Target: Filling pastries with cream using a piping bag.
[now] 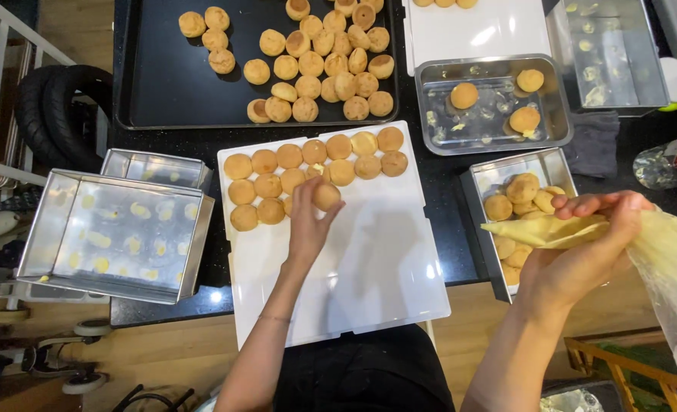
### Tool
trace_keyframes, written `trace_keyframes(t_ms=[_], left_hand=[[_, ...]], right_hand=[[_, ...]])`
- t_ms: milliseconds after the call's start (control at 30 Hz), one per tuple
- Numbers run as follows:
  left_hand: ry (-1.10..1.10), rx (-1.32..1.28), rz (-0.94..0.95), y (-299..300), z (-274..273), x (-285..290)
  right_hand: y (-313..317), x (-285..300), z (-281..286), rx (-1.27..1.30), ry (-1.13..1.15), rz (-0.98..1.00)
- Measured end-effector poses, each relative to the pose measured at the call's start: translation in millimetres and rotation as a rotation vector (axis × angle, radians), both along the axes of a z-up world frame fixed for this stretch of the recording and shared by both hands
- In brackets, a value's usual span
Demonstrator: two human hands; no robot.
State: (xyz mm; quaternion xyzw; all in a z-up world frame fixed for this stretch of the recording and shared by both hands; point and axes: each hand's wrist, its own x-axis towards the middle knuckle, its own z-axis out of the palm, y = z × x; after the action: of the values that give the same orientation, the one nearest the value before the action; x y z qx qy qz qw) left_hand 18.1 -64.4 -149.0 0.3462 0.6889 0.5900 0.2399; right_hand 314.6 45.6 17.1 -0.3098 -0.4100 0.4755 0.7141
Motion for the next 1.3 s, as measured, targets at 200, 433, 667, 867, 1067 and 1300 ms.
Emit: trace_keyframes(t_ms=[200,433,667,867,1067,1300], left_hand=[[0.715,-0.147,-0.066,4,-27,-6],[0.895,-0.162,-0.037,0,-25,-12],[0.941,-0.177,0.026,2,-18,-15],[0.956,-0.16,0.032,-19,-11,-23],[1.029,-0.081,-0.158,-12,-36,-35],[0.949,-0.099,-0.234,-21,-20,-47]], right_hand=[[0,-3,-2,0.024,-0.074,-0.018],[3,0,-9,0.014,-0.038,-0.014],[2,-4,-7,0.002,-0.064,-0.023],[3,2,-8,0.018,-0.098,-0.011],[1,-4,-18,-0.025,-0.061,-0.037],[-19,6,-11,-0.064,-0.129,-0.131]])
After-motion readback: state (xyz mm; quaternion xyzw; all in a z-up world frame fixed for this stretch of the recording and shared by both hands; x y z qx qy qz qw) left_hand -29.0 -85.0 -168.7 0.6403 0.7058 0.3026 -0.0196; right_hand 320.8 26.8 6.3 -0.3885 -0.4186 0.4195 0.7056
